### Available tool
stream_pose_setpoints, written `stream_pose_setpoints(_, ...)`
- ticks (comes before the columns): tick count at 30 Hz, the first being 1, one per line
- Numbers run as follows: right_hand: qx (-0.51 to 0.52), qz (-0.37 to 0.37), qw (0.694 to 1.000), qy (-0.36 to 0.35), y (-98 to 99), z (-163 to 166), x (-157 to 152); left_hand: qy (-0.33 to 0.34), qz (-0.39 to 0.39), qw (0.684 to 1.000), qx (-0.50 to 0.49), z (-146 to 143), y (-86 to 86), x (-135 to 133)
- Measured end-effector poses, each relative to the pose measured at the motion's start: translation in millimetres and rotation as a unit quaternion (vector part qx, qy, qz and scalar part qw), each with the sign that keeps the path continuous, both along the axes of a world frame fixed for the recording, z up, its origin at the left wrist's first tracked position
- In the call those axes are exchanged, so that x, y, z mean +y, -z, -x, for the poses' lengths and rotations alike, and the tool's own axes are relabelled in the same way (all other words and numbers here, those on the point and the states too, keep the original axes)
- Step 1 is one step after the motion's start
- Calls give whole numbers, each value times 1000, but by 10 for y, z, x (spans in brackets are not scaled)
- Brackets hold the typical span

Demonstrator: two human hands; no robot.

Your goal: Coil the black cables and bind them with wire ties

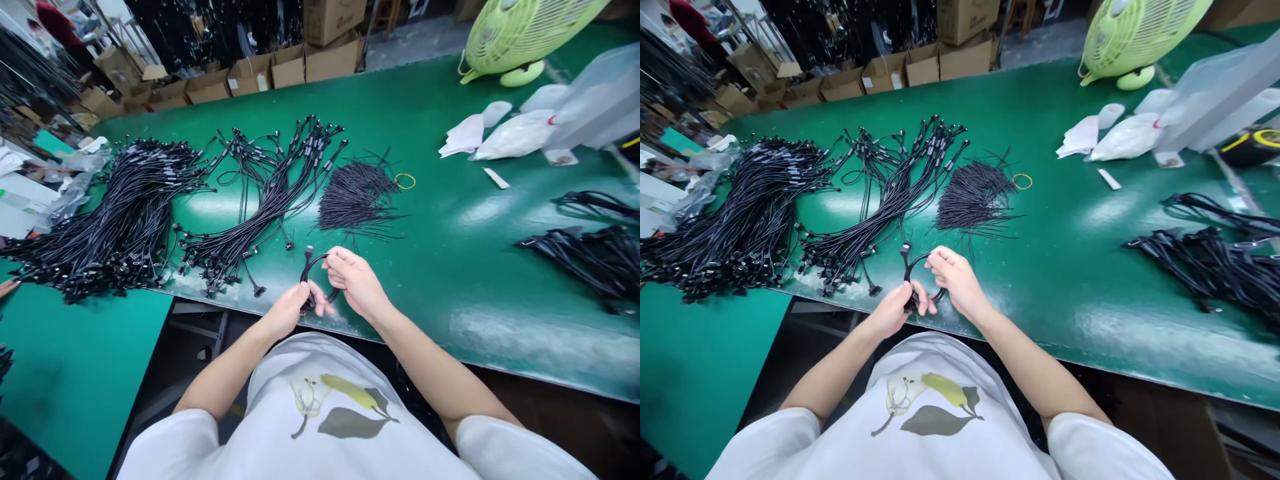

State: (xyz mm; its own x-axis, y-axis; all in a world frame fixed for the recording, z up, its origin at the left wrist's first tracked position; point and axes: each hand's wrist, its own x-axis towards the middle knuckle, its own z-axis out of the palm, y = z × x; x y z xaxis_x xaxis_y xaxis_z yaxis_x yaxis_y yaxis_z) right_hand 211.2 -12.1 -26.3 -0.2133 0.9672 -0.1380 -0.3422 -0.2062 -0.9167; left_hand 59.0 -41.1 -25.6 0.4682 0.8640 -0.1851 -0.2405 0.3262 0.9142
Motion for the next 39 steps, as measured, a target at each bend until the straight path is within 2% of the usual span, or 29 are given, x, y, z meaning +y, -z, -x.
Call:
stream_pose_setpoints(3,91,44,995,-23,-58,33,-11,-65,9,998,4,-62,124,-89)
stream_pose_setpoints(5,128,57,990,-16,-66,82,-12,-92,-13,995,46,-44,191,-94)
stream_pose_setpoints(7,129,61,990,3,-38,161,-32,-68,-52,988,131,9,241,-69)
stream_pose_setpoints(10,98,51,994,14,17,280,-107,28,-100,967,232,93,294,-42)
stream_pose_setpoints(14,89,0,995,38,-4,318,-191,151,-111,958,215,109,344,-82)
stream_pose_setpoints(16,97,-10,993,66,-57,292,-188,154,-109,963,194,71,363,-110)
stream_pose_setpoints(19,128,12,989,72,-155,245,-138,88,-100,978,163,-25,374,-130)
stream_pose_setpoints(21,150,22,986,70,-211,218,-96,47,-57,991,112,-90,353,-136)
stream_pose_setpoints(23,159,29,985,63,-246,194,-62,57,35,998,24,-133,301,-144)
stream_pose_setpoints(25,162,36,985,47,-255,170,-43,93,139,984,-63,-143,221,-155)
stream_pose_setpoints(27,163,43,985,26,-242,153,-41,117,211,963,-116,-132,132,-165)
stream_pose_setpoints(32,116,22,993,20,-165,138,-40,120,248,953,-123,-151,8,-173)
stream_pose_setpoints(34,33,-33,998,35,-143,75,-20,104,246,958,-106,-173,10,-172)
stream_pose_setpoints(35,-34,-86,994,54,-141,18,-10,91,243,961,-95,-177,18,-169)
stream_pose_setpoints(36,-115,-158,978,75,-145,-54,-4,75,236,966,-80,-172,27,-163)
stream_pose_setpoints(37,-203,-244,944,86,-154,-137,-5,62,227,970,-60,-158,36,-154)
stream_pose_setpoints(38,-288,-337,893,76,-167,-221,-15,54,214,975,-37,-137,46,-142)
stream_pose_setpoints(39,-362,-425,828,45,-179,-300,-36,53,199,978,-11,-109,55,-129)
